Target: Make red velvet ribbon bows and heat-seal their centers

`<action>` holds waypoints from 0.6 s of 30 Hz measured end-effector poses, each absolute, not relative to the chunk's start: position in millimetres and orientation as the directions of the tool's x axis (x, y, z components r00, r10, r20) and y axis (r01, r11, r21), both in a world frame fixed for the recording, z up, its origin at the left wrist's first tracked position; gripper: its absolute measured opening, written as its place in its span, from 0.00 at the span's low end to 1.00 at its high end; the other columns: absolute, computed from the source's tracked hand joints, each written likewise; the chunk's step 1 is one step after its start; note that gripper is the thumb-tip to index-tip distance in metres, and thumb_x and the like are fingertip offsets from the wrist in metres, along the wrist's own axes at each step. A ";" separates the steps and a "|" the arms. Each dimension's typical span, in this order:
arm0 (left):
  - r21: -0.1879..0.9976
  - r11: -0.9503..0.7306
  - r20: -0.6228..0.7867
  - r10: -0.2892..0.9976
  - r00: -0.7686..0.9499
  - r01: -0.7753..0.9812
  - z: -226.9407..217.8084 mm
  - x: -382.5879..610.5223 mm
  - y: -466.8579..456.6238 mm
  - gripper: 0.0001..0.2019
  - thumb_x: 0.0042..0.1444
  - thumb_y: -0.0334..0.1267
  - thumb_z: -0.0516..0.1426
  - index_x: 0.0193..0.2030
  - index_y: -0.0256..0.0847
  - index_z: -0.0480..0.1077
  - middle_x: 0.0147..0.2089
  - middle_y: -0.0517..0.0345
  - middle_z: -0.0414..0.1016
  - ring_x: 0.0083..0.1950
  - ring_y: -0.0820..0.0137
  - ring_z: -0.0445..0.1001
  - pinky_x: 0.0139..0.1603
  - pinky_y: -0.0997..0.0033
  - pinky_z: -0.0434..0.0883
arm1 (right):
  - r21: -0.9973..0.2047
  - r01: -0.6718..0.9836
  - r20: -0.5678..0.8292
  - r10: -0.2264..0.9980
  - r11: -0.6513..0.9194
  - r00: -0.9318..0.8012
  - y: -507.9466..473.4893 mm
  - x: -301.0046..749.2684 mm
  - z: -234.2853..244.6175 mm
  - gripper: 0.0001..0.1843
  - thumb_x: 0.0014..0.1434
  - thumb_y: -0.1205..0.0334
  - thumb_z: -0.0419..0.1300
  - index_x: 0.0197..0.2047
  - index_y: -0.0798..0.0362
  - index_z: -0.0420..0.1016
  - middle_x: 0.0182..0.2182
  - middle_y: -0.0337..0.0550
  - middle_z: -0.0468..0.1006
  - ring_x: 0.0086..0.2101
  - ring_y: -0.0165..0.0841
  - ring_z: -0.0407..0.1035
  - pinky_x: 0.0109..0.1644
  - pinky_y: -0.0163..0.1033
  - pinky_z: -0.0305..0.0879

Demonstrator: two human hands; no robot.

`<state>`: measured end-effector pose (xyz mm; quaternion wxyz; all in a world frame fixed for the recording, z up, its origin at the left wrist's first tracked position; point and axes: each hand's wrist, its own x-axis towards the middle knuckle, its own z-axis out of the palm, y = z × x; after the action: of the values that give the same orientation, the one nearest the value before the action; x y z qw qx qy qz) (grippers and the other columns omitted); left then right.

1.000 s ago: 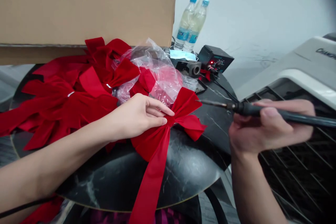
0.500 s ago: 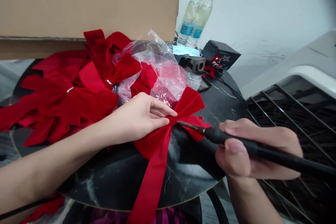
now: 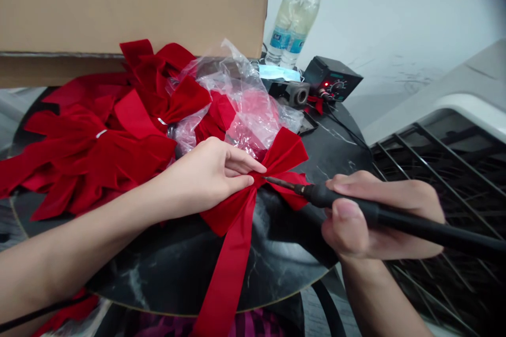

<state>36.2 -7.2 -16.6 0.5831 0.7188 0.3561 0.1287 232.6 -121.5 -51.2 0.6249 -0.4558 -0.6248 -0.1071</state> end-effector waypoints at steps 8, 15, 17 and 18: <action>0.931 -0.065 -0.227 0.669 0.707 0.360 -15.9 35.7 -7.9 0.13 0.55 0.28 0.64 0.46 0.40 0.84 0.44 0.56 0.87 0.49 0.62 0.85 0.55 0.70 0.79 | -0.342 0.777 0.927 0.325 0.528 0.187 -118.0 223.9 -44.1 0.06 0.48 0.68 0.66 0.33 0.53 0.79 0.19 0.34 0.69 0.20 0.32 0.70 0.18 0.37 0.63; 0.927 -0.055 -0.239 0.676 0.697 0.372 -12.8 37.5 -10.2 0.13 0.55 0.26 0.63 0.46 0.39 0.83 0.44 0.57 0.87 0.49 0.63 0.85 0.54 0.72 0.80 | -0.312 0.799 0.930 0.339 0.514 0.146 -121.6 225.5 -47.6 0.08 0.49 0.68 0.67 0.35 0.52 0.79 0.22 0.36 0.73 0.22 0.33 0.73 0.18 0.37 0.65; 0.928 -0.047 -0.243 0.678 0.694 0.370 -12.7 38.2 -11.3 0.13 0.55 0.26 0.63 0.46 0.39 0.83 0.44 0.57 0.87 0.49 0.64 0.85 0.54 0.73 0.79 | -0.314 0.792 0.927 0.349 0.523 0.137 -122.5 226.2 -47.8 0.09 0.48 0.69 0.67 0.36 0.53 0.80 0.23 0.36 0.75 0.22 0.33 0.73 0.18 0.37 0.65; 0.929 -0.045 -0.242 0.678 0.694 0.368 -12.9 38.4 -11.6 0.13 0.55 0.25 0.63 0.46 0.39 0.83 0.44 0.57 0.87 0.49 0.64 0.85 0.54 0.73 0.79 | -0.301 0.788 0.929 0.350 0.536 0.118 -122.8 226.8 -47.8 0.10 0.48 0.69 0.67 0.37 0.53 0.80 0.23 0.36 0.75 0.21 0.32 0.73 0.18 0.36 0.66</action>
<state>38.4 -11.6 -12.9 0.5847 0.7106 0.3682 0.1326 226.8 -122.8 -47.8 0.6003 -0.4454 -0.6386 -0.1827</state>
